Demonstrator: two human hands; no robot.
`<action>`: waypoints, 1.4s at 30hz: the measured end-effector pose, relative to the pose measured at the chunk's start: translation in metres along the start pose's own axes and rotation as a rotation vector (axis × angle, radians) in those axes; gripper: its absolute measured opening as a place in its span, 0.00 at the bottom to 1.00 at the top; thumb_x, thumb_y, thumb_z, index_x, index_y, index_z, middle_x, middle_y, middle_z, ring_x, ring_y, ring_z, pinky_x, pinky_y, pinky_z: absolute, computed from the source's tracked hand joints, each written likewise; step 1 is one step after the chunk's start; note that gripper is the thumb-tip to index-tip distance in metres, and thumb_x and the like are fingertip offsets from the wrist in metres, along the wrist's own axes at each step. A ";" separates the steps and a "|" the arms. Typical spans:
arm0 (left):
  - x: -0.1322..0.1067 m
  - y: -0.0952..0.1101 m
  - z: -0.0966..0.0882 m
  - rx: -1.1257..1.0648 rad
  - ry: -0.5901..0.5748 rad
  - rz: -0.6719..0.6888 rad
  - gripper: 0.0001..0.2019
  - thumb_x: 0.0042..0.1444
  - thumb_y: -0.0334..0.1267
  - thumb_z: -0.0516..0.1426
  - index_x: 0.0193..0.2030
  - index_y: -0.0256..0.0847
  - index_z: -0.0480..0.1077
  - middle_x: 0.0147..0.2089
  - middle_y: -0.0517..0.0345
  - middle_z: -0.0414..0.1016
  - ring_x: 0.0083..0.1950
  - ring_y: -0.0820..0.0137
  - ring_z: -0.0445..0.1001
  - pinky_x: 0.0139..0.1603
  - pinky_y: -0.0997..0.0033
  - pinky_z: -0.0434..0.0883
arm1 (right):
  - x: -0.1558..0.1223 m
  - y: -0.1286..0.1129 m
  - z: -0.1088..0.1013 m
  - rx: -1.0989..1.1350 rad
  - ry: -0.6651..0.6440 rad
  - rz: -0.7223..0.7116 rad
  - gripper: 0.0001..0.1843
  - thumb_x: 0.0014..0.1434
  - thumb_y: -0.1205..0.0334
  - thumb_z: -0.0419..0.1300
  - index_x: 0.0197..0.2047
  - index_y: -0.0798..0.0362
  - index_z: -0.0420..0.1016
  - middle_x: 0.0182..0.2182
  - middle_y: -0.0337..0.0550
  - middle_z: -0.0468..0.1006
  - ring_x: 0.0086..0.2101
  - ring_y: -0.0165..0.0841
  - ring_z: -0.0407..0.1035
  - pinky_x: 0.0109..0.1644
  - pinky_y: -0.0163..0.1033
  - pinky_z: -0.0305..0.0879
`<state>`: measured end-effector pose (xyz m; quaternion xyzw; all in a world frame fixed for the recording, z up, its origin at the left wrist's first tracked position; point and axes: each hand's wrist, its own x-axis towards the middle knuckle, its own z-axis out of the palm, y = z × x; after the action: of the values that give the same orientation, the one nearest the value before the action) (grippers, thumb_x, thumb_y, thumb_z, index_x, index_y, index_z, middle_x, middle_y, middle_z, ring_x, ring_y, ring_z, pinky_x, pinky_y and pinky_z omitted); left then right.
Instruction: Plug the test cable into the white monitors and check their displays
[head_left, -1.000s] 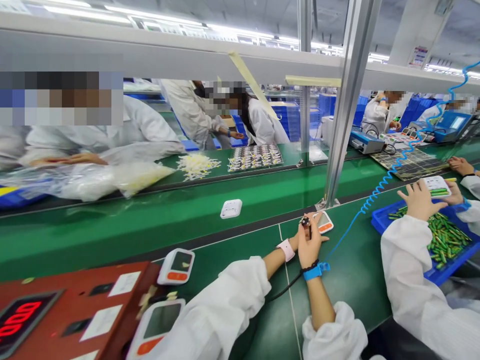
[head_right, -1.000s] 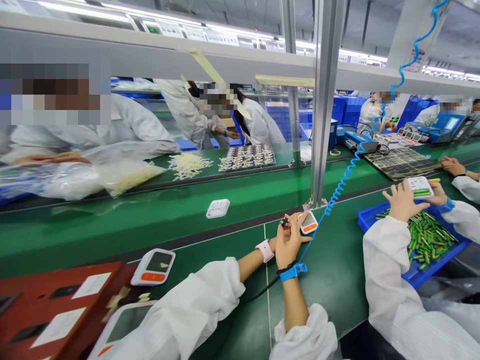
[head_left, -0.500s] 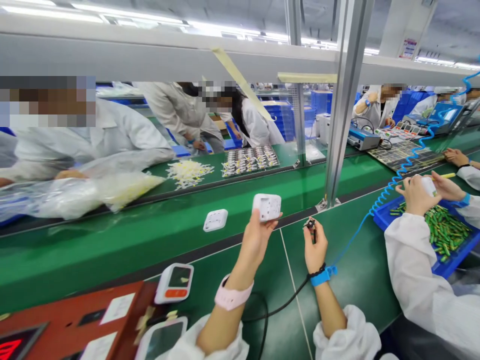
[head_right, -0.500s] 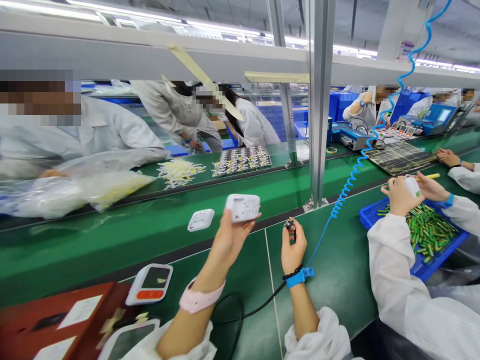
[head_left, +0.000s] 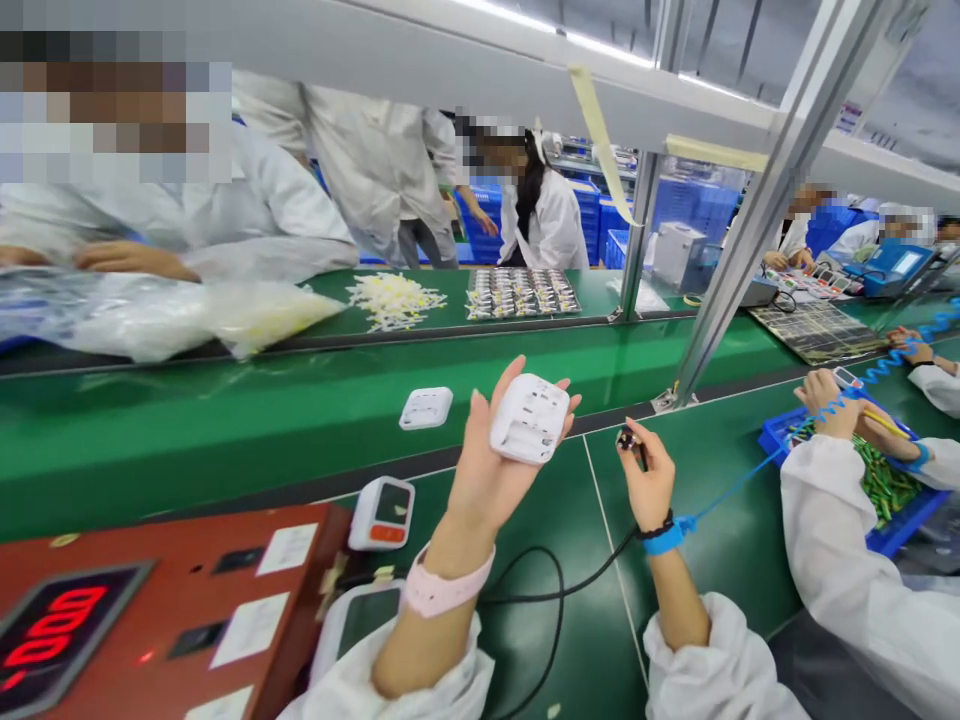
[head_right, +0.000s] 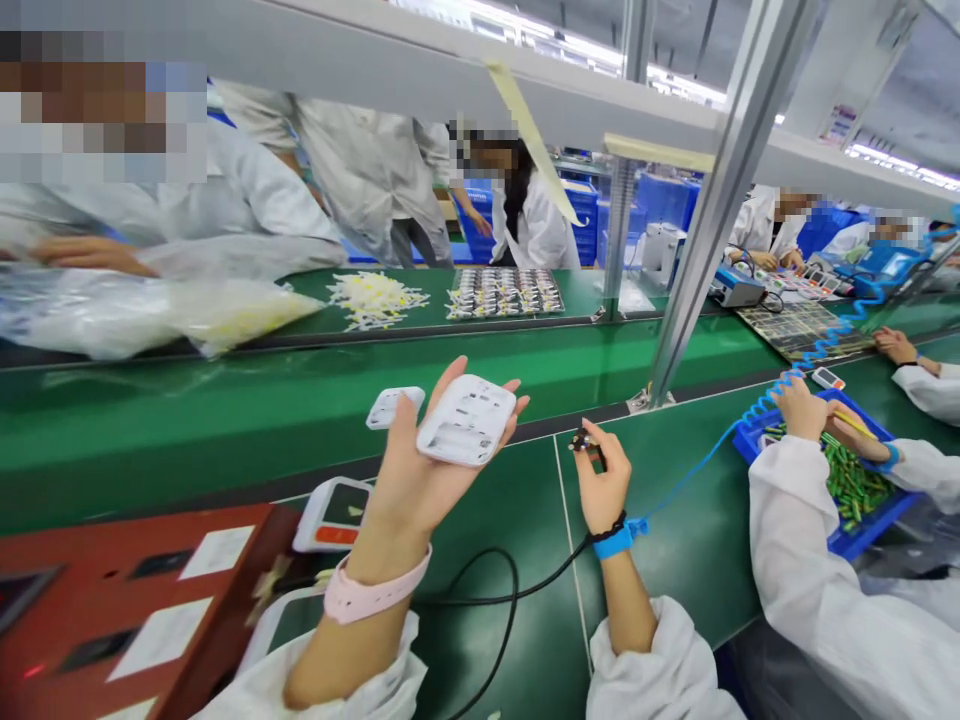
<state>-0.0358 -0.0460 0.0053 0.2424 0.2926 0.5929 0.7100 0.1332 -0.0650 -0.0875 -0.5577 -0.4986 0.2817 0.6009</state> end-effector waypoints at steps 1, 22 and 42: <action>-0.001 0.002 -0.001 -0.002 0.005 0.013 0.37 0.54 0.59 0.57 0.68 0.55 0.51 0.61 0.49 0.68 0.58 0.58 0.71 0.58 0.56 0.71 | 0.000 -0.011 0.004 0.025 -0.017 -0.010 0.21 0.56 0.64 0.59 0.54 0.56 0.74 0.35 0.43 0.76 0.33 0.27 0.71 0.39 0.33 0.70; 0.004 -0.002 -0.008 0.000 0.013 0.075 0.35 0.56 0.53 0.55 0.68 0.41 0.54 0.55 0.45 0.72 0.53 0.61 0.74 0.56 0.59 0.72 | 0.006 -0.086 0.034 -0.164 -0.158 -0.287 0.09 0.49 0.71 0.58 0.34 0.54 0.78 0.27 0.38 0.75 0.28 0.26 0.69 0.35 0.31 0.69; 0.009 -0.010 -0.009 0.005 0.047 0.323 0.35 0.51 0.64 0.55 0.57 0.40 0.69 0.52 0.48 0.75 0.42 0.67 0.75 0.43 0.71 0.74 | 0.002 -0.087 0.040 -0.165 -0.213 -0.394 0.11 0.51 0.72 0.58 0.35 0.50 0.78 0.26 0.38 0.75 0.27 0.27 0.69 0.32 0.32 0.67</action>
<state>-0.0342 -0.0385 -0.0093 0.2741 0.2675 0.7041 0.5979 0.0782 -0.0662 -0.0087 -0.4642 -0.6797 0.1744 0.5405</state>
